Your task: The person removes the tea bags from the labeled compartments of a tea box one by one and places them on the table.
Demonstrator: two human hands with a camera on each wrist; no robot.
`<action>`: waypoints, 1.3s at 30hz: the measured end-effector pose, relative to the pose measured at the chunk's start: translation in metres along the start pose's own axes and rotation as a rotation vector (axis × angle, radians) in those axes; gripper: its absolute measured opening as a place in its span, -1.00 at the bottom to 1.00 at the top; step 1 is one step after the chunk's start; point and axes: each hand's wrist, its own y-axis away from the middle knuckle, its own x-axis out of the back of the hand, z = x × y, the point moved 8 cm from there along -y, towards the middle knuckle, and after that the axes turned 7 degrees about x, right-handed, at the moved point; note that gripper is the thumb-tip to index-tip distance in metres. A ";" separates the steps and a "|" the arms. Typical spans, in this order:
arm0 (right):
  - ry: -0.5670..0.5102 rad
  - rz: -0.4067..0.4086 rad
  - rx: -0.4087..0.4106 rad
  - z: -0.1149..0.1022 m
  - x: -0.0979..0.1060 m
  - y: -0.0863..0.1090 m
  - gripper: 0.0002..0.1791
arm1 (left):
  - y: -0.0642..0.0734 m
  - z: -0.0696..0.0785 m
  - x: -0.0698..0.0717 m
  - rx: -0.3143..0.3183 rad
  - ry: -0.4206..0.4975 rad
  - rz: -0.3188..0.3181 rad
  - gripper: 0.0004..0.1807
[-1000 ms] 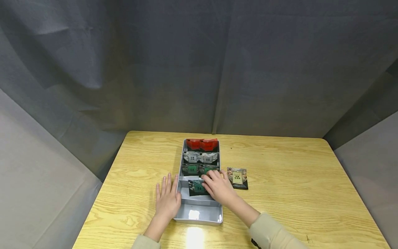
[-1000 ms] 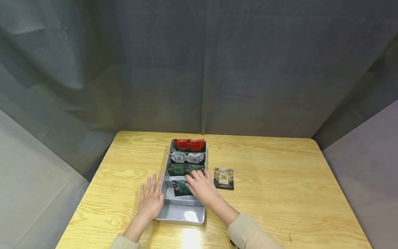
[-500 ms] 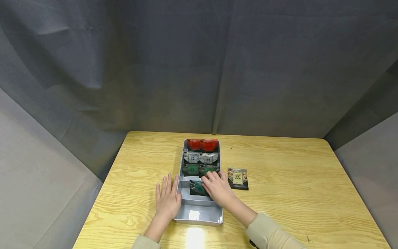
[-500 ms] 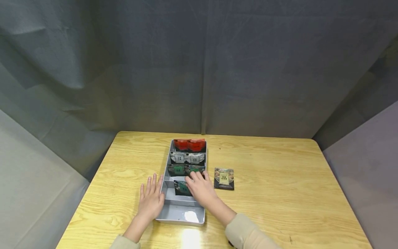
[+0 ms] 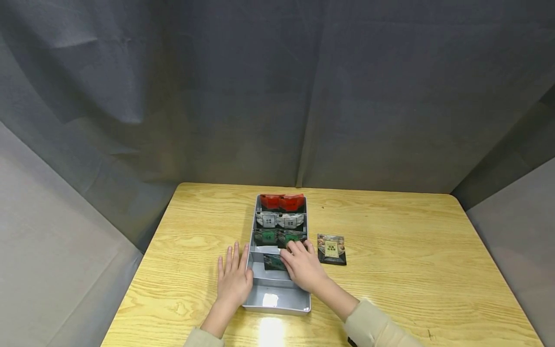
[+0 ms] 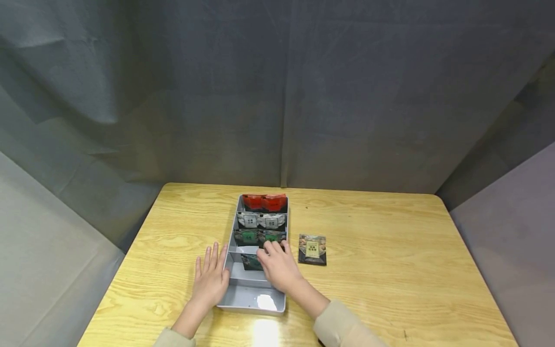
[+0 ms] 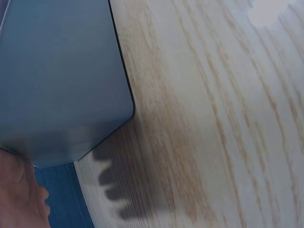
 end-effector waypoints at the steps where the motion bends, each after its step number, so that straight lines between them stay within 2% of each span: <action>1: -0.008 0.011 -0.002 0.000 0.003 0.000 -0.93 | 0.000 0.000 0.000 0.000 0.001 -0.002 -0.38; 6: -0.046 0.076 -0.011 0.003 0.022 0.000 -0.95 | 0.000 -0.001 -0.001 0.004 -0.008 -0.015 -0.38; 13: -0.078 0.215 -0.027 0.017 0.063 0.000 -0.94 | 0.001 -0.002 -0.002 0.011 -0.001 -0.030 -0.37; 18: -0.089 0.332 -0.083 0.036 0.093 0.005 -0.96 | 0.000 -0.003 -0.003 0.007 0.000 -0.019 -0.38; 23: -0.104 0.405 -0.140 0.065 0.106 0.016 -0.95 | 0.000 -0.002 -0.002 0.006 0.002 -0.008 -0.38; 30: -0.118 0.362 -0.267 0.113 0.102 0.043 -0.92 | -0.001 -0.001 0.000 0.001 0.002 -0.005 -0.38; 39: -0.120 0.172 -0.423 0.167 0.074 0.092 -0.93 | -0.001 -0.001 -0.002 0.004 0.000 -0.005 -0.38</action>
